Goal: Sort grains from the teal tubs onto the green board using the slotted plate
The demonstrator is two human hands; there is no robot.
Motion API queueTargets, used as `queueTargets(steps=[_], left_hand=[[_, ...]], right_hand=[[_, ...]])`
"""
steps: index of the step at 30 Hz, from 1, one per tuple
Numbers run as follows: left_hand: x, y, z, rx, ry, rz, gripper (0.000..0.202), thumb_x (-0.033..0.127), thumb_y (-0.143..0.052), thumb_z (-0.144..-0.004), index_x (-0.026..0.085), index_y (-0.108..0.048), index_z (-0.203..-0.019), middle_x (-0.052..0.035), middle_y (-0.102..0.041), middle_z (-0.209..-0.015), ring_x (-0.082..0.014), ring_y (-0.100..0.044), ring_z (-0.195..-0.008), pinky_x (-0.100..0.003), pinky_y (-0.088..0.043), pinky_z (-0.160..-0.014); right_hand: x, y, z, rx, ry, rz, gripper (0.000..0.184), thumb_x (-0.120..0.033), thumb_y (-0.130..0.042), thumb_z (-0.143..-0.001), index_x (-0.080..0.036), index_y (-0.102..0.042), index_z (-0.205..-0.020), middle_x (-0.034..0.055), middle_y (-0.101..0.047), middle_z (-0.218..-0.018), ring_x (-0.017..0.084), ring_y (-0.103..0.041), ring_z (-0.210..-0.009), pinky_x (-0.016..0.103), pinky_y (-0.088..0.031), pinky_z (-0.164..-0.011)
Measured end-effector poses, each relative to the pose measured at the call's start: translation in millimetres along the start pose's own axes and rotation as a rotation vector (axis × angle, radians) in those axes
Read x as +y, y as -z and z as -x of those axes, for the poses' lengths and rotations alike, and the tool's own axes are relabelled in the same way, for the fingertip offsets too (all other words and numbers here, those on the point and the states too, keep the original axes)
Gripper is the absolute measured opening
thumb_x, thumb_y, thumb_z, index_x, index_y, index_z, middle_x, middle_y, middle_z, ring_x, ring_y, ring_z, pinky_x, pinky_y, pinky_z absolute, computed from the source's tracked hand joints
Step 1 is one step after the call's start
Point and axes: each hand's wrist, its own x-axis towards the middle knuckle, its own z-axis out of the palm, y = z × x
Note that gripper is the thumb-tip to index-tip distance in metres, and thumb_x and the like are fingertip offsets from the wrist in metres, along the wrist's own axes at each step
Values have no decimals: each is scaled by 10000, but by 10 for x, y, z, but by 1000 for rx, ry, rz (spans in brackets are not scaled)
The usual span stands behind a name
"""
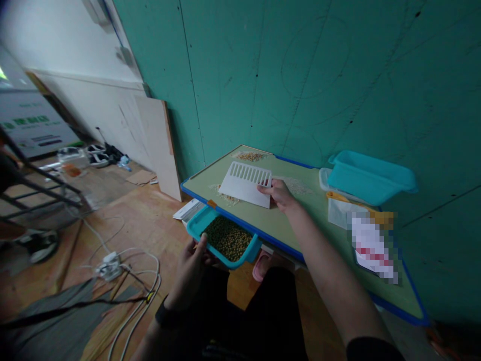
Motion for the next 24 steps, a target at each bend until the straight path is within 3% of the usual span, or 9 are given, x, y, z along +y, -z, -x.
queueTargets(steps=[7,15,24], left_hand=[[0,14,7,-7,4,-12,479,610,-760,-747,191,-542,-829,51,-608,-558,-112,-607,-463,-196,-481,-446],[-12,21,-11,4,-4,-35,491,623,-752,-746,185,-555,-849,47,-612,-572,-107,-614,-477,-177,-474,-443],[-43,39,-28,-3,-1,-10,460,593,-757,-759,185,-558,-830,53,-603,-557,-103,-609,-458,-179,-482,-443]], right_hand=[[2,-34,16,-53,16,-16,408,-343,-897,-540,-162,-701,-849,58,-744,-792,195,-651,-648,313,-508,-587],[-16,-82,41,-24,23,-22,460,-367,-917,-475,-157,-698,-822,47,-730,-747,197,-637,-632,315,-495,-587],[-21,-84,68,-76,16,14,441,-398,-903,-526,-156,-696,-831,56,-725,-750,189,-628,-626,322,-490,-589]])
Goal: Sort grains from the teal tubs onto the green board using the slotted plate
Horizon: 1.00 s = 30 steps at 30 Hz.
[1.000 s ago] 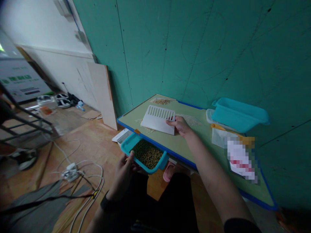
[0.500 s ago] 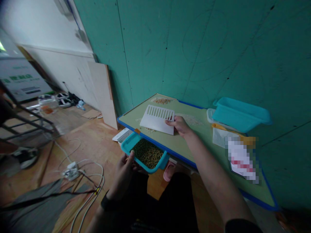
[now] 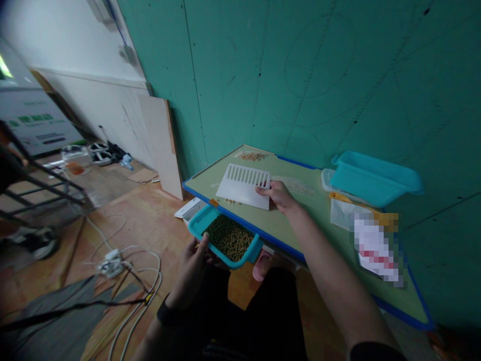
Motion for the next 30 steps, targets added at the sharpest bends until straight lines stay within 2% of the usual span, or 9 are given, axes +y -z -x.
queueTargets(steps=[8,16,30], left_hand=[[20,-3,12,3,2,-19,468,598,-759,-753,182,-567,-845,41,-622,-570,-107,-612,-465,-174,-467,-438],[22,-4,15,-11,4,-14,476,602,-749,-762,186,-552,-882,52,-604,-577,-111,-601,-483,-195,-492,-458],[26,-16,13,0,4,3,476,605,-769,-736,187,-557,-823,49,-591,-552,-112,-594,-449,-193,-457,-429]], right_hand=[[22,11,-6,-41,11,6,448,-405,-910,-532,-164,-703,-849,72,-743,-804,213,-651,-687,336,-505,-623],[-22,-24,52,-74,-19,-35,458,-401,-919,-502,-159,-714,-833,61,-742,-778,188,-635,-635,310,-495,-586],[7,-16,63,-81,-10,-4,452,-394,-908,-526,-156,-718,-859,83,-758,-827,207,-659,-667,323,-505,-600]])
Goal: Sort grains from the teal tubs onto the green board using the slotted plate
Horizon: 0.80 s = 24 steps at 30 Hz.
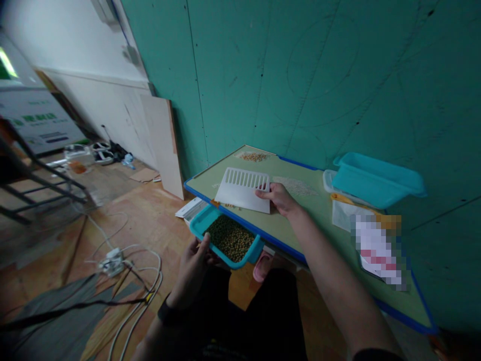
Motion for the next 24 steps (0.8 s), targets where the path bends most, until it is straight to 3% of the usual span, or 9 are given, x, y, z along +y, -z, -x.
queueTargets(steps=[24], left_hand=[[13,-10,4,-12,-7,6,472,600,-766,-740,190,-553,-835,45,-612,-559,-119,-612,-453,-206,-506,-452]], right_hand=[[-5,-36,66,-10,52,34,495,-432,-918,-510,-152,-738,-877,79,-764,-839,219,-674,-728,337,-504,-691]])
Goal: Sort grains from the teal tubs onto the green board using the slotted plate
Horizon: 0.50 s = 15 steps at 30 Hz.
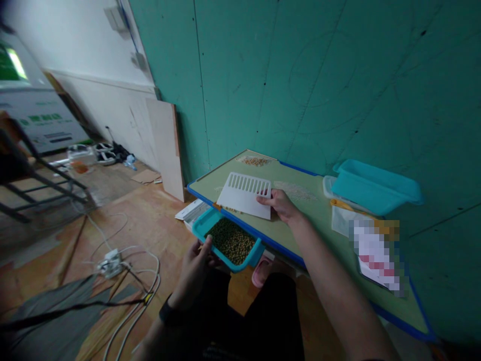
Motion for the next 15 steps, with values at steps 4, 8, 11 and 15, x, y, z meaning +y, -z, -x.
queueTargets(steps=[4,8,11,15], left_hand=[[-7,2,-7,7,-10,7,469,590,-765,-751,193,-519,-799,56,-594,-547,-99,-585,-431,-186,-481,-435],[-12,8,-8,5,2,7,475,602,-754,-757,187,-538,-845,49,-605,-545,-108,-595,-443,-201,-506,-455],[-23,11,-11,19,6,-7,495,611,-761,-742,182,-556,-879,45,-611,-551,-118,-608,-454,-214,-521,-461],[-42,19,-22,18,0,-9,497,621,-756,-742,185,-542,-845,40,-613,-552,-121,-619,-457,-207,-516,-455]], right_hand=[[-13,-15,35,20,-8,-6,462,-442,-917,-505,-159,-736,-823,73,-760,-814,211,-663,-702,325,-496,-667],[-21,-27,100,39,-8,-8,438,-446,-915,-508,-175,-734,-801,62,-757,-802,214,-662,-695,323,-490,-657],[5,-25,156,39,-4,4,432,-455,-910,-524,-171,-733,-797,66,-757,-807,210,-657,-691,317,-485,-651],[52,-24,201,68,11,-11,446,-444,-911,-542,-169,-736,-846,69,-762,-841,206,-657,-706,308,-479,-646]])
